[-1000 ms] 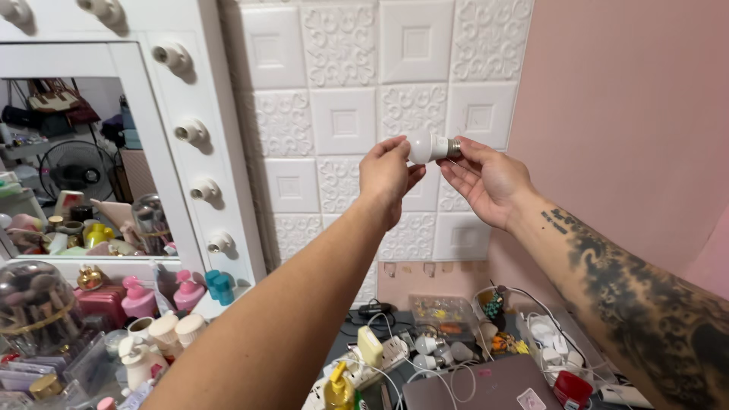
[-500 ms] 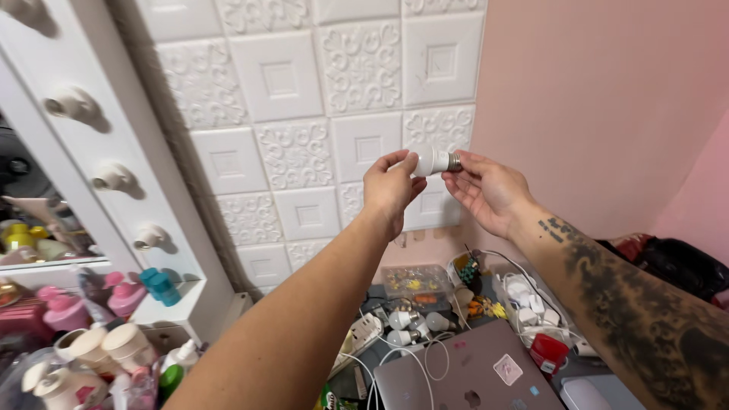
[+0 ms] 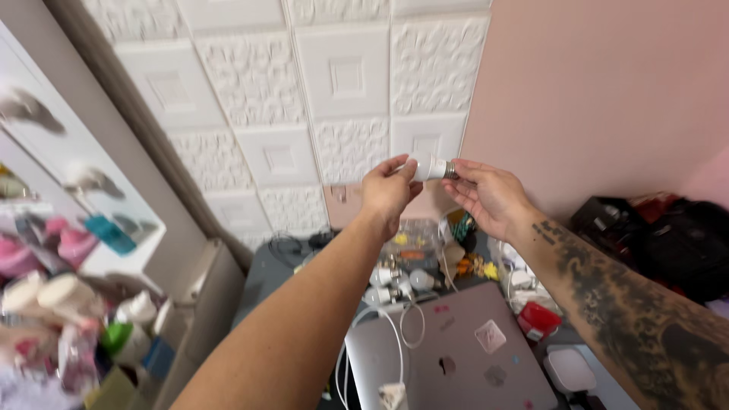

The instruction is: The person removes several light bulbs from a vanity mirror and places them into a plastic container on a nearby table. They then take bulbs from the container and screw them into different sockets around the mirror frame, repeating the process multiple times.

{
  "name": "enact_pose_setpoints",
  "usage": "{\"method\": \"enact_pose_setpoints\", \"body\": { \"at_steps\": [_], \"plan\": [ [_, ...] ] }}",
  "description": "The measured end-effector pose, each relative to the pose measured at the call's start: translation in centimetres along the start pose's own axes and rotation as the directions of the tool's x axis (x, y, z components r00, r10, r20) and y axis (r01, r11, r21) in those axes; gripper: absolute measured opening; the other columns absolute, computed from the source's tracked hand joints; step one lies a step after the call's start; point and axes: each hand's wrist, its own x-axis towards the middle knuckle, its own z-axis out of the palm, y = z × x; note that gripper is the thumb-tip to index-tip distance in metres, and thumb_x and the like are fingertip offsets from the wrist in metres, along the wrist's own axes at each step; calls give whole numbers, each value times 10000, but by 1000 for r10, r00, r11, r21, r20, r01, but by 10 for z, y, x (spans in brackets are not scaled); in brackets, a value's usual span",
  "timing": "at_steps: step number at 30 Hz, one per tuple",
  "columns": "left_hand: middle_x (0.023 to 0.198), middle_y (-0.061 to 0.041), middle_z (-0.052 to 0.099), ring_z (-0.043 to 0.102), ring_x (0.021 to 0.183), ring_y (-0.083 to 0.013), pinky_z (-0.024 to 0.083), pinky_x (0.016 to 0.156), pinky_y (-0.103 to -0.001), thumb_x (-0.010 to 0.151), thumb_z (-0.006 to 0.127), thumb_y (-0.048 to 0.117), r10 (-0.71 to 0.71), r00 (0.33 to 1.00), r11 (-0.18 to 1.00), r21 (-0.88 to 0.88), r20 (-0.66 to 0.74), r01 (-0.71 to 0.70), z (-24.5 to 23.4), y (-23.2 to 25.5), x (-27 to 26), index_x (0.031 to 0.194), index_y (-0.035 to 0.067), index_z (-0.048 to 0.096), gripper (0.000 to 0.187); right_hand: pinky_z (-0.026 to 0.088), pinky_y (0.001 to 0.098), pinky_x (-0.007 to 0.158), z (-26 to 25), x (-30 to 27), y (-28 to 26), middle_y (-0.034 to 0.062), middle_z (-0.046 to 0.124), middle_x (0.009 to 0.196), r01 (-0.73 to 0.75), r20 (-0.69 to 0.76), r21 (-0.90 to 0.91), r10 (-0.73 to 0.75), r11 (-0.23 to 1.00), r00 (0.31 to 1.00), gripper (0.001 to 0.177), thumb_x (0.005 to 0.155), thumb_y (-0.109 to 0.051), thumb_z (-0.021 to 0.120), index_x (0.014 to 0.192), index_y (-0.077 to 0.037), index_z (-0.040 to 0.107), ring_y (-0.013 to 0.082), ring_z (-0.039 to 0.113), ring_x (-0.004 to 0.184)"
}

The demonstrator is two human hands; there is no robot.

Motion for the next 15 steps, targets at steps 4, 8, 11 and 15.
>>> {"method": "enact_pose_setpoints", "body": {
  "at_steps": [4, 8, 11, 15],
  "plan": [
    [1237, -116, 680, 678, 956, -195, 606, 832, -294, 968, 650, 169, -73, 996, 996, 50, -59, 76, -21, -52, 11, 1374, 9, 578, 442, 575, 288, 942, -27, 17, 47, 118, 662, 1177, -72, 72, -44, 75, 996, 995, 364, 1015, -107, 555, 1339, 57, 566, 170, 658, 1033],
    [1237, -137, 670, 682, 927, -181, 602, 796, -283, 939, 686, 144, -137, 982, 980, 128, -133, 154, -45, -110, 8, 1389, 12, 594, 478, 593, 266, 923, -56, 36, 105, 119, 679, 1161, -125, 118, -154, 144, 980, 982, 373, 975, -63, 607, 1329, 52, 577, 171, 684, 1021],
    [1212, -113, 700, 699, 891, -178, 564, 736, -279, 883, 728, 127, -152, 972, 943, 267, -178, 197, -60, -149, 2, 1379, 23, 605, 522, 604, 254, 852, -79, 50, 148, 127, 720, 1110, -123, 116, -365, 176, 923, 977, 375, 938, -45, 652, 1306, 25, 629, 172, 708, 956],
    [1137, -83, 737, 709, 862, -163, 570, 707, -293, 868, 757, 139, -147, 960, 891, 390, -236, 233, -73, -188, -6, 1346, 16, 624, 511, 600, 263, 759, -100, 72, 195, 123, 742, 1050, -129, 108, -575, 231, 808, 967, 366, 888, -41, 739, 1242, 31, 684, 161, 720, 875]
  ]
}}
